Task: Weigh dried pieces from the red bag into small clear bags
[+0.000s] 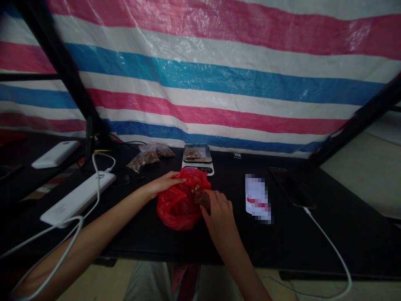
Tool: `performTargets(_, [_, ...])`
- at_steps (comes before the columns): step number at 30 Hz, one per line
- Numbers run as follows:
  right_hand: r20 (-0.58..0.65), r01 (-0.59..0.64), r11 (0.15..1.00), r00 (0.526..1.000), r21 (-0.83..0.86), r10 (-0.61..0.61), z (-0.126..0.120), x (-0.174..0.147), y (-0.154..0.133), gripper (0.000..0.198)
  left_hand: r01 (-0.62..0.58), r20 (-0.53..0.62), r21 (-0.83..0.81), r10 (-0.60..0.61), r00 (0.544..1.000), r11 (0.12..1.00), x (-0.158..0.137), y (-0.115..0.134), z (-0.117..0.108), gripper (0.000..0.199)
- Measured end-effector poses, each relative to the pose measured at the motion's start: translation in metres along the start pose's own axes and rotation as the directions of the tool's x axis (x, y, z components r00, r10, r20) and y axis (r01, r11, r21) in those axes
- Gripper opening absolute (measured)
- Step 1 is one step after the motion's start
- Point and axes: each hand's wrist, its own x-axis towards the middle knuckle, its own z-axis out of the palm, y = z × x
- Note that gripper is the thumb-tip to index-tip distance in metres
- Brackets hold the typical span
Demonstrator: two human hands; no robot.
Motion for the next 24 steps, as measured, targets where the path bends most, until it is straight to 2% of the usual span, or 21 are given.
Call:
performTargets(8, [-0.036,-0.021,0.997,0.999,0.068,0.024,0.015,0.003,0.006,0.028,-0.016,-0.017,-0.112,0.014,1.0,0.994,0.001,0.0,0.005,0.032])
performTargets(17, [0.04,-0.108,0.905,0.994,0.411,0.1,0.019,0.009,0.011,0.03,0.028,0.026,-0.206,-0.023,0.999,0.978,-0.002,0.003,0.012,0.027])
performTargets(24, [0.074,-0.113,0.86,0.993,0.497,0.088,0.016,0.01,0.014,0.029,0.013,0.132,-0.226,0.017,0.991,0.974,-0.003,0.0,0.013,0.035])
